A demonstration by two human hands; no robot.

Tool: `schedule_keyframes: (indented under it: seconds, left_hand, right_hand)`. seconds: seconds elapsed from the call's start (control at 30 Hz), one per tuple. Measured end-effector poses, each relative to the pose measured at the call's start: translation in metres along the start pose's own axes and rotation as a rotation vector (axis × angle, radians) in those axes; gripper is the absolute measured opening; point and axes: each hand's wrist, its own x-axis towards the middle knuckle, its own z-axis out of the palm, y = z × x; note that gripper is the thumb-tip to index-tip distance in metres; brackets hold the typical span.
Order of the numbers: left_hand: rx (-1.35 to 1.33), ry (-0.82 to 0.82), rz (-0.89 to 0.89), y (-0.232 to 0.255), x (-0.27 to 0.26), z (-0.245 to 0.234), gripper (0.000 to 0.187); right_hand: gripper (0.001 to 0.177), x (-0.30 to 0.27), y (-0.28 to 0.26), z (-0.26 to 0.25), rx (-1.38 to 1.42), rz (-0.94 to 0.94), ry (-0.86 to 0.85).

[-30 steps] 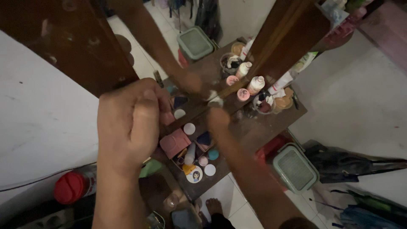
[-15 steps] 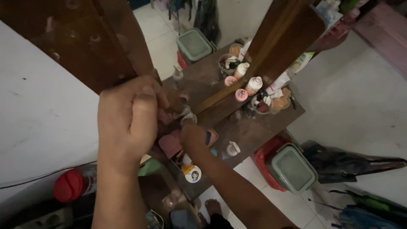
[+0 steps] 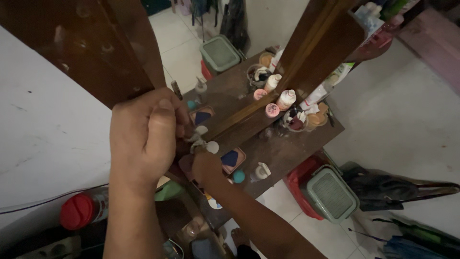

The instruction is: The person cleans a wooden-framed mirror using a checkered cloth and a spray bottle. They wipe the mirror surface, fold the cloth, and spray the mirror before wiping again.

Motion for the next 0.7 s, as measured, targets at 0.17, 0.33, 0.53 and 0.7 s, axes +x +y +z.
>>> schedule_keyframes:
  seconds: [0.17,0.33,0.53,0.7]
  left_hand:
    - [0.023,-0.008,-0.009,0.002,0.001,0.000,0.041]
    - [0.007,-0.002,-0.007,0.002,-0.001,0.002,0.041]
    - [0.115,0.014,0.037,-0.001,0.000,0.001,0.039]
    - [0.105,0.005,0.005,-0.001,0.001,0.002,0.039]
  right_hand:
    - [0.030,-0.006,0.005,0.002,0.010,-0.155,0.050]
    - [0.022,0.020,0.066,0.031,0.380,-0.115,-0.129]
    - [0.034,0.043,0.142,0.034,1.279,0.455,0.114]
    - [0.055,0.070,0.133,-0.022,1.679,0.465,0.397]
